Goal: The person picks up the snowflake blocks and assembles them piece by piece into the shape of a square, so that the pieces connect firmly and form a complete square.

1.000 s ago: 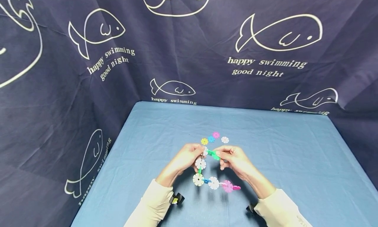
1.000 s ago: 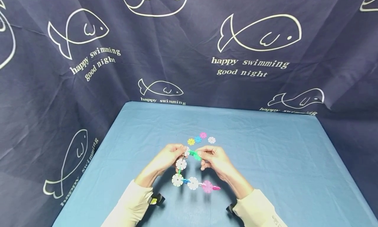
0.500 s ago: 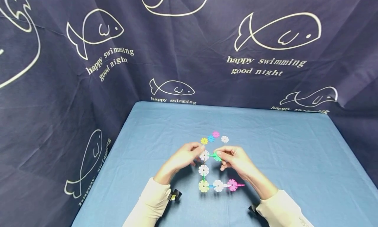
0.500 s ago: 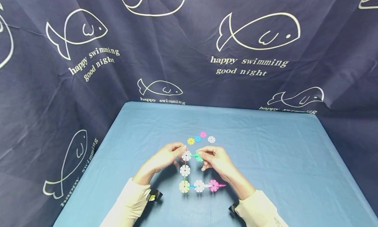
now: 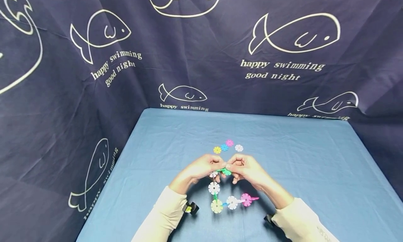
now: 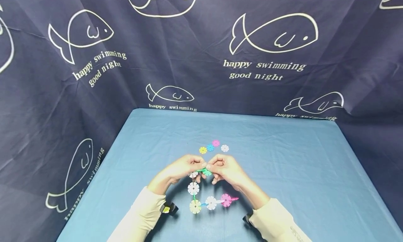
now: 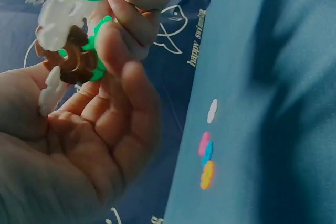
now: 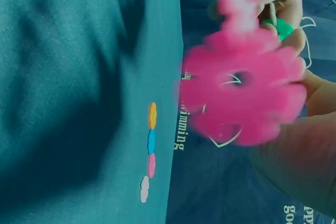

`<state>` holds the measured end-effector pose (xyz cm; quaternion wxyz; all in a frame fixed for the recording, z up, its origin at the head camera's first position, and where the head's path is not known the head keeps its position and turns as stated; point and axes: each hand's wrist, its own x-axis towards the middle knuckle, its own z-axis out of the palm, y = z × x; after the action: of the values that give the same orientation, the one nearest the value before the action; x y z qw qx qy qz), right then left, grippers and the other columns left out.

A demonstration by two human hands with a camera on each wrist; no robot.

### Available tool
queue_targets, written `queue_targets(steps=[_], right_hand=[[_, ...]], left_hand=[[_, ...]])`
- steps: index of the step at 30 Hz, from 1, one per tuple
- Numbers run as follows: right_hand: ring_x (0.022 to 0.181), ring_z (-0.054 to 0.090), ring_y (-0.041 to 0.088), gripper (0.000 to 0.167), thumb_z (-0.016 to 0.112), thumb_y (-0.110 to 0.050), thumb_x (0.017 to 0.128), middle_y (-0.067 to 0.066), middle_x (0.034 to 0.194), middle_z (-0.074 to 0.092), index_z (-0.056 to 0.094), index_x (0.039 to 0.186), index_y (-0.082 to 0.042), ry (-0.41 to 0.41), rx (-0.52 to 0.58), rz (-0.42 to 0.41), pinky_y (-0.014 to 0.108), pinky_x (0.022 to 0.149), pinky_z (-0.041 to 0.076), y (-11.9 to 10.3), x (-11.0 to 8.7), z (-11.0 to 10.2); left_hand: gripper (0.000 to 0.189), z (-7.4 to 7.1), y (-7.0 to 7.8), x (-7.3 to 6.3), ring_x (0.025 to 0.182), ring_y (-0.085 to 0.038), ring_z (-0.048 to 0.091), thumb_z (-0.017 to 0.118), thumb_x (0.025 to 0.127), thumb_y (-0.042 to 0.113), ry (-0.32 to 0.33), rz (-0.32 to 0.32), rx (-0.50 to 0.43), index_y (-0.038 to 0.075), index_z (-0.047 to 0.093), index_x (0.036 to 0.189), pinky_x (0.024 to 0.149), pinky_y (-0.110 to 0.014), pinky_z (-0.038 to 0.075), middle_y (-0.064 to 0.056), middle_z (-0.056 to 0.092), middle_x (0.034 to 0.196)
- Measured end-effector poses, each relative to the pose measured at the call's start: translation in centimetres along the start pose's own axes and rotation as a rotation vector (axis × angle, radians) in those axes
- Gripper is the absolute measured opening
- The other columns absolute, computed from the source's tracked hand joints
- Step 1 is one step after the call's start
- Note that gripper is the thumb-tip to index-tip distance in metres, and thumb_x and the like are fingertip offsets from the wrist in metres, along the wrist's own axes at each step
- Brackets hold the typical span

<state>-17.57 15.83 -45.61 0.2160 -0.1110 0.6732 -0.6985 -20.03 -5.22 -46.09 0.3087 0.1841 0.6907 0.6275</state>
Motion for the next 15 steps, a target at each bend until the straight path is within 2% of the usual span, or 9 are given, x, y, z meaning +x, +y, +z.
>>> queue_targets(steps=[3,5,8,12,15], right_hand=[[0.057,0.056,0.01,0.017,0.066,-0.009,0.098,0.006,0.069,0.058,0.061,0.101,0.007,-0.046,-0.045,0.038,0.029,0.058,0.059,-0.2,0.5,-0.2],[0.061,0.058,0.012,0.021,0.064,-0.013,0.1,0.01,0.075,0.06,0.061,0.102,0.007,-0.063,-0.083,0.058,0.033,0.061,0.06,-0.4,1.1,-0.8],[0.069,0.061,0.021,0.026,0.06,-0.015,0.102,0.019,0.085,0.064,0.062,0.104,0.011,0.012,-0.218,0.031,0.04,0.065,0.061,-0.4,2.2,-2.5],[0.079,0.065,0.031,0.018,0.065,-0.012,0.099,0.02,0.091,0.068,0.067,0.102,0.006,0.255,-0.677,-0.063,0.044,0.072,0.059,0.6,3.9,-5.3],[0.09,0.064,0.035,0.02,0.069,-0.014,0.096,0.019,0.098,0.067,0.069,0.108,0.002,0.355,-0.986,-0.068,0.049,0.083,0.053,1.9,4.9,-6.6]], left_hand=[[0.02,-0.4,-0.4,-0.4,0.058,-0.013,0.063,0.06,0.102,0.012,-0.004,-0.014,-0.044,-0.006,0.065,0.099,0.067,-0.027,0.055,-0.008,0.072,0.08],[0.019,-0.6,-0.5,-0.6,0.058,-0.012,0.063,0.06,0.101,0.013,0.018,-0.017,-0.056,-0.005,0.065,0.098,0.07,-0.027,0.055,-0.008,0.073,0.081],[0.019,-0.9,-0.6,-0.8,0.057,-0.012,0.063,0.061,0.101,0.014,0.064,-0.018,-0.062,-0.004,0.066,0.099,0.067,-0.027,0.055,-0.009,0.073,0.083],[0.02,-1.2,-0.6,-1.1,0.054,-0.012,0.062,0.06,0.102,0.015,0.101,-0.034,-0.075,-0.004,0.067,0.1,0.059,-0.026,0.055,-0.011,0.073,0.082],[0.02,-1.3,-0.5,-1.4,0.052,-0.012,0.061,0.059,0.102,0.014,0.107,-0.042,-0.087,-0.004,0.066,0.1,0.057,-0.025,0.055,-0.011,0.073,0.081]])
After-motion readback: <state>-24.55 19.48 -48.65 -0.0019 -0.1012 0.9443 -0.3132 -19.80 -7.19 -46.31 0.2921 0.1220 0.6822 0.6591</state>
